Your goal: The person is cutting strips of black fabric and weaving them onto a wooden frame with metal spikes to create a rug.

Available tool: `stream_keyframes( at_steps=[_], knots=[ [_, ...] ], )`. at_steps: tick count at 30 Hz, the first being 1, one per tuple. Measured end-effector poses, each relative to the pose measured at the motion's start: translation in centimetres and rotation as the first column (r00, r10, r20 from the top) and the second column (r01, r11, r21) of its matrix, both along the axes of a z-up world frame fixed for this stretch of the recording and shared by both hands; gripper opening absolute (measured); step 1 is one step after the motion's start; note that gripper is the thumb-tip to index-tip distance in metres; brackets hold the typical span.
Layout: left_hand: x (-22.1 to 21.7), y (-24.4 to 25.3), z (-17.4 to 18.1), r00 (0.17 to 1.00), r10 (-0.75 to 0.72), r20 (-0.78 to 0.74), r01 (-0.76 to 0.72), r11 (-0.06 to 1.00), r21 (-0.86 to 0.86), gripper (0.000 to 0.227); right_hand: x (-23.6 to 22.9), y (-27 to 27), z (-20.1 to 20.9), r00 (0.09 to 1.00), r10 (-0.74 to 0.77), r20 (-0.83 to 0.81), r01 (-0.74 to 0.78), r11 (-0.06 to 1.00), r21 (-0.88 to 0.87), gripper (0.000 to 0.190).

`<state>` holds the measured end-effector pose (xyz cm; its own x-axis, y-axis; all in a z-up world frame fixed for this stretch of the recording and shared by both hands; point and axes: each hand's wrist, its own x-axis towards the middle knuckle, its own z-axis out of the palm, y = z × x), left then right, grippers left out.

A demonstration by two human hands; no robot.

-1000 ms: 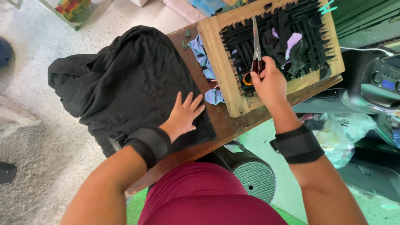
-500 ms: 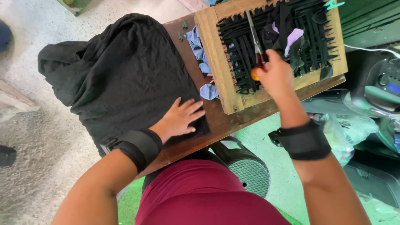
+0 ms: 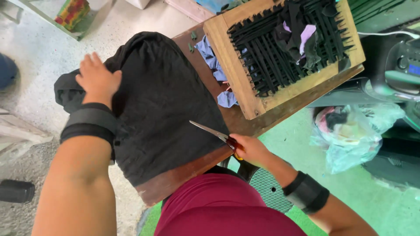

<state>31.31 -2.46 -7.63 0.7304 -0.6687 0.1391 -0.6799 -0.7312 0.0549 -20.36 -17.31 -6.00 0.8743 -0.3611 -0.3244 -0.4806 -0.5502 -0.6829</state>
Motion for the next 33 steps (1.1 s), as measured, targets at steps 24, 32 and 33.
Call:
stream_keyframes(
  at_steps=[24,32,33],
  knots=[
    [-8.5,11.2,5.7,0.794,-0.389,-0.467,0.454,0.891,0.029,0.026,6.2,-0.6,-2.3,0.951,0.137,-0.277,-0.149,0.989,-0.022,0.083],
    [-20.9,20.8,-1.1,0.736,-0.469,-0.488,0.540,0.842,0.004,0.034,6.7,-1.2,-1.9,0.968,0.142,-0.207,-0.167,0.980,-0.109,0.064],
    [-21.6,21.4,-2.2,0.779,-0.462,-0.423,0.505,0.863,-0.013,0.026,6.6,-1.1,-1.7,0.964,0.151,-0.220,-0.182,0.975,-0.128,0.060]
  ],
)
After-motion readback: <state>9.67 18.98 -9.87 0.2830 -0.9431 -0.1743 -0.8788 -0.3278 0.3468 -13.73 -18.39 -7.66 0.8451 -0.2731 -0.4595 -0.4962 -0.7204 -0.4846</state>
